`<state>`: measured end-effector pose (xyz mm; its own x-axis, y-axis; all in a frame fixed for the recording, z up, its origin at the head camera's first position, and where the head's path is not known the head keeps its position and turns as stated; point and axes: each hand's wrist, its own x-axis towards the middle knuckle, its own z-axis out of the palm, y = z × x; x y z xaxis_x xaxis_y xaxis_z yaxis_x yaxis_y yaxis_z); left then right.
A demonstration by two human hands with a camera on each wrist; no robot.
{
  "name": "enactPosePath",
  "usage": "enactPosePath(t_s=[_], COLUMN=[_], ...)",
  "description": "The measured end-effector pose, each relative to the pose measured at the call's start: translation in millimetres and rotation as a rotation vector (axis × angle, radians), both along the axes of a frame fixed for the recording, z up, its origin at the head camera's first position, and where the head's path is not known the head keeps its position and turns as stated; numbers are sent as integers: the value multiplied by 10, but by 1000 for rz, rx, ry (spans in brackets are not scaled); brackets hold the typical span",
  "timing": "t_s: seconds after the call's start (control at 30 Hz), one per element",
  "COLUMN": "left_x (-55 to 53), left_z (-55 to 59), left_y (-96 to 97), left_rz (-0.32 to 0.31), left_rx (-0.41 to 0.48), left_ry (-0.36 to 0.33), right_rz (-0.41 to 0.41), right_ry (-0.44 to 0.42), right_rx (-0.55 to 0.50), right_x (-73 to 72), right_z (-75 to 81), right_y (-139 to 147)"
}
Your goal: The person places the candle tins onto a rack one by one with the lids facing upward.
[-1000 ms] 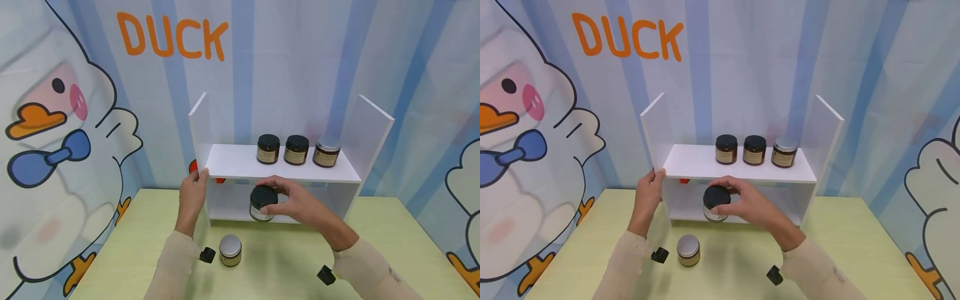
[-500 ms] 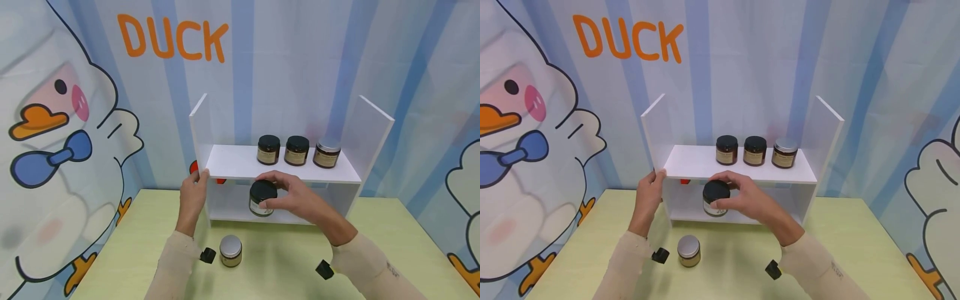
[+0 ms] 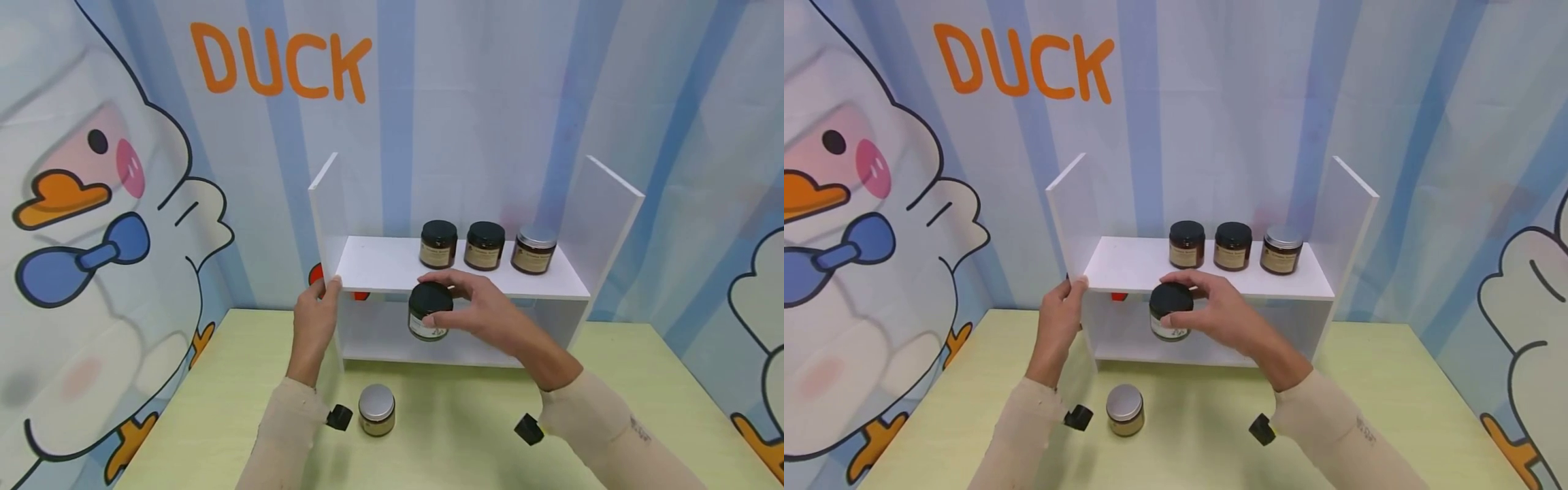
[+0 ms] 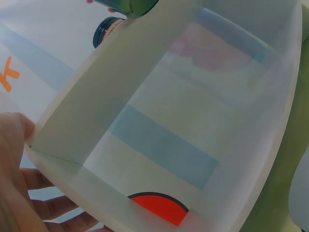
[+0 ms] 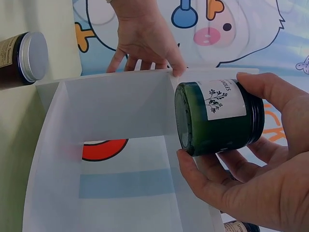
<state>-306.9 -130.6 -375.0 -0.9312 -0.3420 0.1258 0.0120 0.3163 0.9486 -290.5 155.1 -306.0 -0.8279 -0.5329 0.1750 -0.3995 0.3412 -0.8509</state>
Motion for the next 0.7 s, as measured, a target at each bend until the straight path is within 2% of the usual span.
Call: enactPosePath(t_s=[0.4,0.7], left_x=[-6,4], left_z=[-10,3], left_y=[-3,-1], left_rz=[6,-3], left_rx=[-4,-2], left_ry=[4,15], right_rz=[-34,-68], right_ry=[5,0], right_rx=[2,34], right_x=[-72,-96], right_z=[54,162], right_y=[-6,-19])
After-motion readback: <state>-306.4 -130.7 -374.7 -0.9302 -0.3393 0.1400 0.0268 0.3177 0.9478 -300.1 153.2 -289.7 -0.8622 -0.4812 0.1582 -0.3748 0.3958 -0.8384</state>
